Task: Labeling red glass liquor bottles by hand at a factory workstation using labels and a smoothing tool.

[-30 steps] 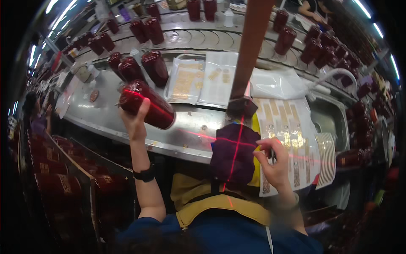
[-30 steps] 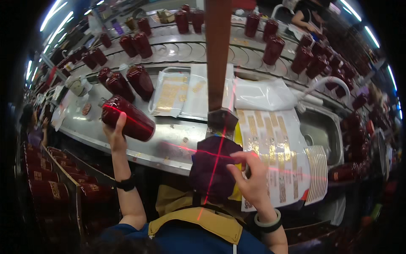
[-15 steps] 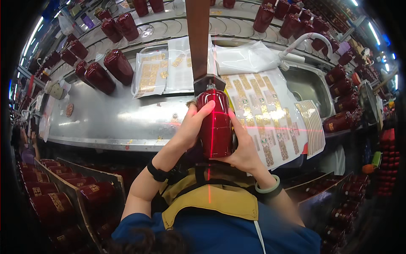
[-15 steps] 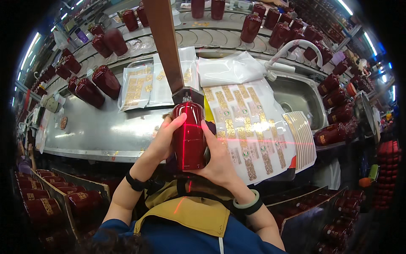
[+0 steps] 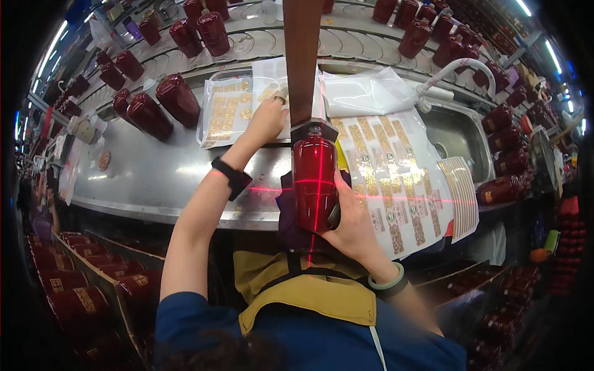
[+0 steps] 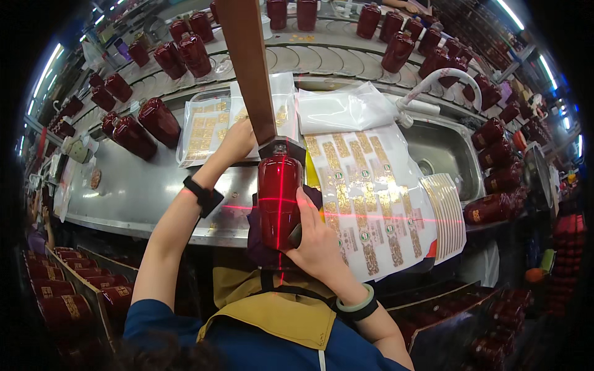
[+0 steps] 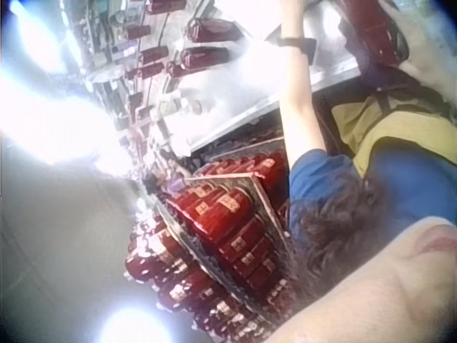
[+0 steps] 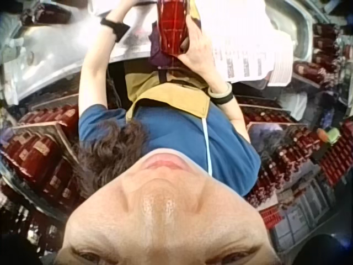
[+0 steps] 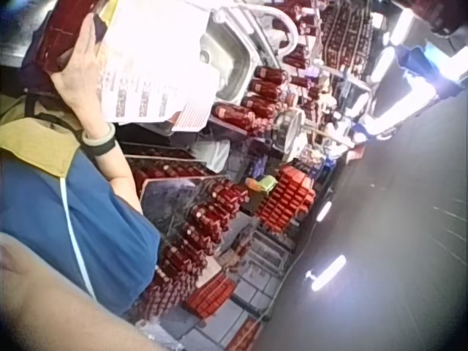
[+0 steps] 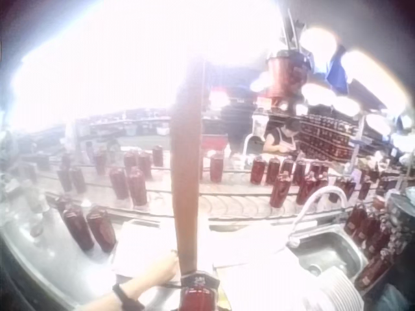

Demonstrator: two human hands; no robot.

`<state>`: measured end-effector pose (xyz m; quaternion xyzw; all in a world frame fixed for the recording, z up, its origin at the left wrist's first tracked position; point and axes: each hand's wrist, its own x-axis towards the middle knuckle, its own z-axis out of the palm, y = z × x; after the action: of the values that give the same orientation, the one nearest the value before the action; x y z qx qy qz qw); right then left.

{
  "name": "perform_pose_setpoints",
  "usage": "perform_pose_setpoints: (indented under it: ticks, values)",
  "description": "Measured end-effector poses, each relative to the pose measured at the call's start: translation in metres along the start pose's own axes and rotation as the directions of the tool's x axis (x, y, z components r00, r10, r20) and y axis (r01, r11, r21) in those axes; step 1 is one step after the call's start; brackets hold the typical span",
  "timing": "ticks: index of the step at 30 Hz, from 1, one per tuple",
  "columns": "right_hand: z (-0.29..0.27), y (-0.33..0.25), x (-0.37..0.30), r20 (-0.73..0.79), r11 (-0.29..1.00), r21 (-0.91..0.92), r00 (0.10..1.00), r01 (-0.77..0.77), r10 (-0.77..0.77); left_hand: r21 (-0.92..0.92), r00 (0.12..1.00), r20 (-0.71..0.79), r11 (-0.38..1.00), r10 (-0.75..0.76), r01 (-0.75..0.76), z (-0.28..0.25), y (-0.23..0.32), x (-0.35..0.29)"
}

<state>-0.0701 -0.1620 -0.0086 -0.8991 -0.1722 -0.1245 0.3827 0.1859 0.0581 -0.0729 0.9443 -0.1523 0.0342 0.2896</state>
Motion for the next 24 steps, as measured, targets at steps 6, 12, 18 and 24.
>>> perform_pose_setpoints:
  ticks: [6,12,18,24]
  values:
    - [-0.013,0.007,0.009,0.214,0.948,0.221,0.960,-0.230,0.183,0.452,0.868,0.261,0.741,0.422,-0.497,0.002,-0.024,-0.009]
    - [0.005,0.008,-0.003,0.154,0.980,-0.024,0.968,-0.195,0.197,-0.018,0.898,0.373,0.970,0.233,-0.244,-0.027,-0.017,-0.047]
    - [0.003,0.009,-0.003,0.154,0.984,0.027,0.973,-0.177,0.171,0.157,0.958,0.209,0.960,0.196,-0.231,-0.030,-0.008,-0.054]
    - [0.003,0.009,-0.001,0.029,0.992,0.087,0.996,-0.088,0.086,0.138,0.948,0.105,0.940,0.300,-0.313,-0.027,0.001,-0.065]
